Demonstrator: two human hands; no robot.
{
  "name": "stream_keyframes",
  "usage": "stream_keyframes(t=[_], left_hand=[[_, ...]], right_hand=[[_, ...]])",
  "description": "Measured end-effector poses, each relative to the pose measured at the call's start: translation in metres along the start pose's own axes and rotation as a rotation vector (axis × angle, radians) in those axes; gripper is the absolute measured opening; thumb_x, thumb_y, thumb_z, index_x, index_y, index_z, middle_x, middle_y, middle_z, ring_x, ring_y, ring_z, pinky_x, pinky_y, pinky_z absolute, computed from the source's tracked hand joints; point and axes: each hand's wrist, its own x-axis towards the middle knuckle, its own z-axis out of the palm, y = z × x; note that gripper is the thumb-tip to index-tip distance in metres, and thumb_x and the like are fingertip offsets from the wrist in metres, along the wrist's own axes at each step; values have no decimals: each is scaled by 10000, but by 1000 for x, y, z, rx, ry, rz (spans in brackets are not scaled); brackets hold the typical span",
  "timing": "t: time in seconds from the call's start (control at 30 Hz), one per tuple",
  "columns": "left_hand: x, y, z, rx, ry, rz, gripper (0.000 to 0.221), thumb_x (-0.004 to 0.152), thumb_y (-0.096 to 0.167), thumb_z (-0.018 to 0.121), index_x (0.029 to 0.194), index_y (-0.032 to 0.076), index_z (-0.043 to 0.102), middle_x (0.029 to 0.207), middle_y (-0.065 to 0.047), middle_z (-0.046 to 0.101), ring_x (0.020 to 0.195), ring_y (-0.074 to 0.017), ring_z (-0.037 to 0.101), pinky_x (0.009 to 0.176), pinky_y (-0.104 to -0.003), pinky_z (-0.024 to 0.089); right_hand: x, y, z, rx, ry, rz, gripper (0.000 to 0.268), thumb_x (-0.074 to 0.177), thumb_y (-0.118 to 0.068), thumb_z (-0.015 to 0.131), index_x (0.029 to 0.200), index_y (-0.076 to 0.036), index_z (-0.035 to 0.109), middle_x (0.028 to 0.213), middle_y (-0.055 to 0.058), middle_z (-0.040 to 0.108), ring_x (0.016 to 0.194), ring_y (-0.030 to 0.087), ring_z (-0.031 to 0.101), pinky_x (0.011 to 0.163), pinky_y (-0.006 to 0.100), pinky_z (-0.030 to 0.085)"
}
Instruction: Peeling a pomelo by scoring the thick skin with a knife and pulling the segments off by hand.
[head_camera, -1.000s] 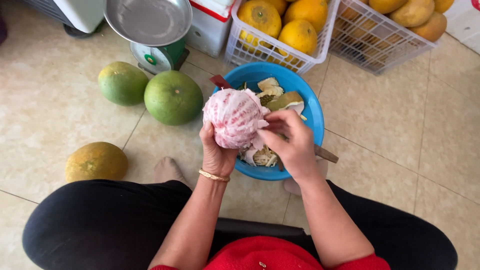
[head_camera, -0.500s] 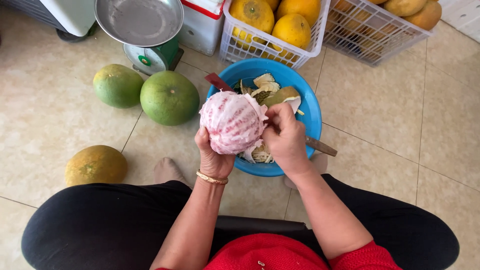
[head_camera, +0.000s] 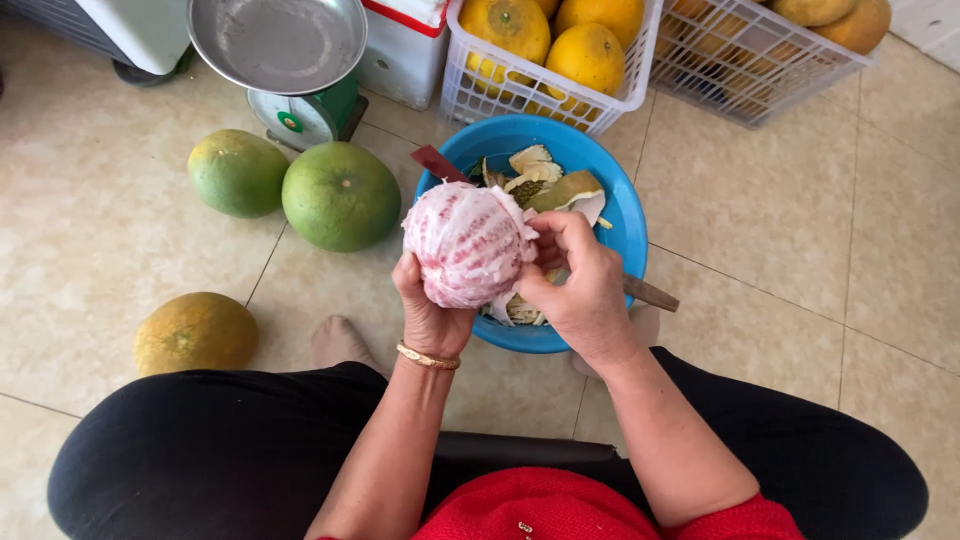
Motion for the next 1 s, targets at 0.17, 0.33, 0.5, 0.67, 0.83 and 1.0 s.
stream_keyframes(t=[0.17,0.33,0.5,0.67,0.83,1.0], left_hand=[[1,-3,-2,19,6,-25,809,844,633,645,1457,113,556,1333,-164,683,1186,-361,683,1031,-571,551],[-4,0,7,-17,26,-62,795,840,624,661,1445,116,569,1328,-155,683,1183,-360,681,1022,-566,550],[-2,-1,-1,26,22,-79,781,838,614,660,1427,107,581,1309,-163,692,1165,-353,691,1009,-556,564],[5,-6,-15,31,-3,-101,786,843,607,646,1443,105,570,1336,-171,680,1183,-370,682,1018,-570,559],[6,-8,-25,15,-8,-136,796,847,604,634,1456,96,555,1345,-190,670,1190,-397,672,1034,-605,538],[9,-10,-29,-4,-19,-164,838,829,636,638,1467,99,548,1351,-202,661,1198,-410,662,1036,-621,525]], right_hand=[[1,26,7,-87,82,-44,328,739,78,652,1040,-51,644,722,119,714,564,191,677,545,319,584],[5,44,2,159,27,78,288,753,91,700,1020,-12,664,725,140,700,592,130,613,557,302,579],[6,45,-13,526,-134,282,427,825,35,747,1239,42,646,871,191,693,728,166,698,664,362,672],[8,34,-9,175,-73,156,298,840,73,694,1132,14,699,761,170,717,590,156,679,533,294,618],[2,53,-4,-1,-15,6,262,804,105,646,1035,12,727,694,194,720,513,196,661,439,299,565],[-2,61,-11,481,-61,285,273,867,72,659,1136,58,705,792,197,730,633,164,685,557,333,651]])
